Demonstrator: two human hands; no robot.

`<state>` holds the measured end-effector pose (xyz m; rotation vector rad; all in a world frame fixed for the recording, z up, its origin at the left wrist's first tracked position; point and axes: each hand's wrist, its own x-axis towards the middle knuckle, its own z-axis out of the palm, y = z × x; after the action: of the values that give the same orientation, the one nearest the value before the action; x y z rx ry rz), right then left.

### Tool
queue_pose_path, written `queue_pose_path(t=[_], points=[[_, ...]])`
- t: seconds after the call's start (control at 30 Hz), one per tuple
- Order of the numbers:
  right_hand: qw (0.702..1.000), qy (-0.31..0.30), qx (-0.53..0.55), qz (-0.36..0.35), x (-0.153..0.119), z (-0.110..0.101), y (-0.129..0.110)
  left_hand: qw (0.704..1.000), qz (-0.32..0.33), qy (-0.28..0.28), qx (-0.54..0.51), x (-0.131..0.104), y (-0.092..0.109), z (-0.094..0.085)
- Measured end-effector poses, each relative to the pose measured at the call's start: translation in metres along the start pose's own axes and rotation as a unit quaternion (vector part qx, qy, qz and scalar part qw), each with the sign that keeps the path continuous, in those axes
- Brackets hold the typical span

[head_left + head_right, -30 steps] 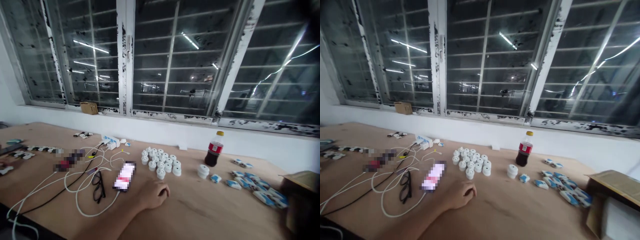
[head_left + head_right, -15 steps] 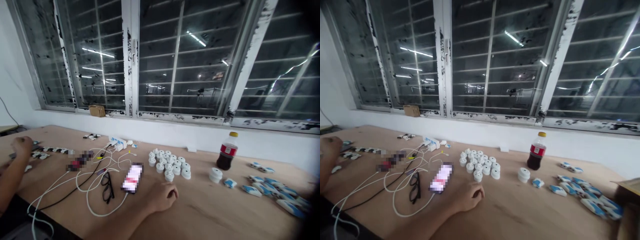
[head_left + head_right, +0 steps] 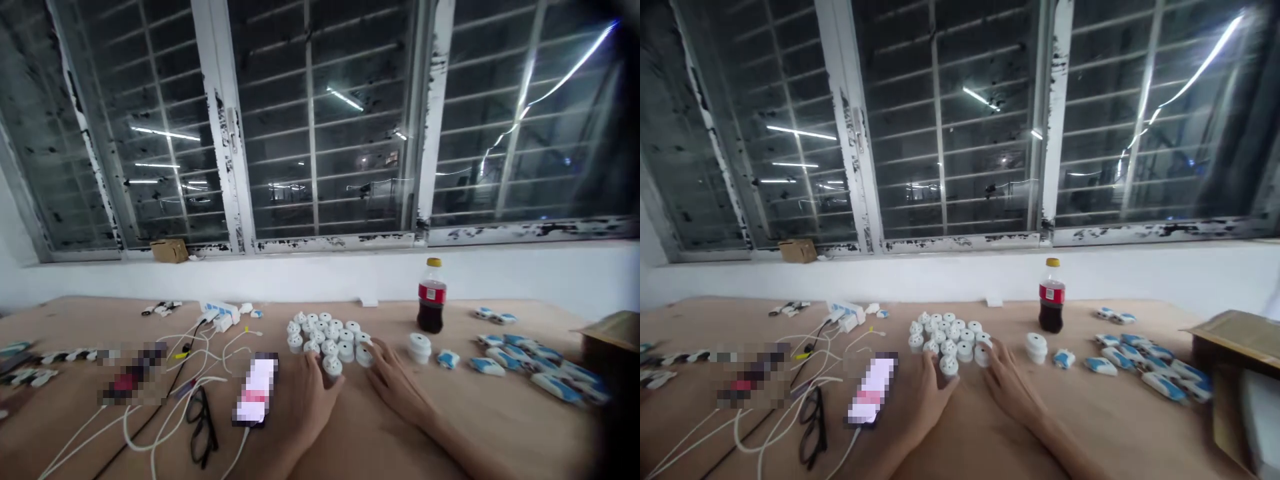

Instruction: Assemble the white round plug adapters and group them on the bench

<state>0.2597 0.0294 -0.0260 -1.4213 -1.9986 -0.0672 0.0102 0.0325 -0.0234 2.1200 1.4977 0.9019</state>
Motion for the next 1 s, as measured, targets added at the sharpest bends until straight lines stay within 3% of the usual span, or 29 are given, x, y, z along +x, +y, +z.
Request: queue_pose_path(t=[0.1, 0.2, 0.4, 0.6, 0.73, 0.83, 1.0], points=[[0.999, -0.023, -0.024, -0.005, 0.004, 0.011, 0.011, 0.999, -0.015, 0.033, 0.027, 0.006, 0.005, 0.0], [0.999, -0.04, -0.02, -0.008, 0.005, 0.007, 0.007, 1.0, 0.016, 0.024, 0.002, 0.007, 0.012, -0.004], [0.993, -0.017, 0.111, 0.026, -0.001, -0.005, -0.015, 0.995, 0.033, 0.003, -0.092, 0.004, 0.011, -0.005], [0.916, -0.039, 0.373, 0.142, -0.006, -0.02, -0.041, 0.98, 0.054, -0.068, -0.179, 0.0, 0.01, -0.004], [0.897, -0.058, 0.409, 0.154, -0.005, -0.033, -0.054, 0.972, 0.073, -0.087, -0.207, -0.002, 0.008, -0.008], [0.893, -0.076, 0.421, 0.138, -0.004, -0.032, -0.06, 0.969, 0.086, -0.086, -0.216, -0.002, 0.007, -0.008], [0.866, -0.062, 0.481, 0.122, -0.007, -0.019, -0.061, 0.965, 0.161, -0.025, -0.205, 0.0, 0.003, 0.002]])
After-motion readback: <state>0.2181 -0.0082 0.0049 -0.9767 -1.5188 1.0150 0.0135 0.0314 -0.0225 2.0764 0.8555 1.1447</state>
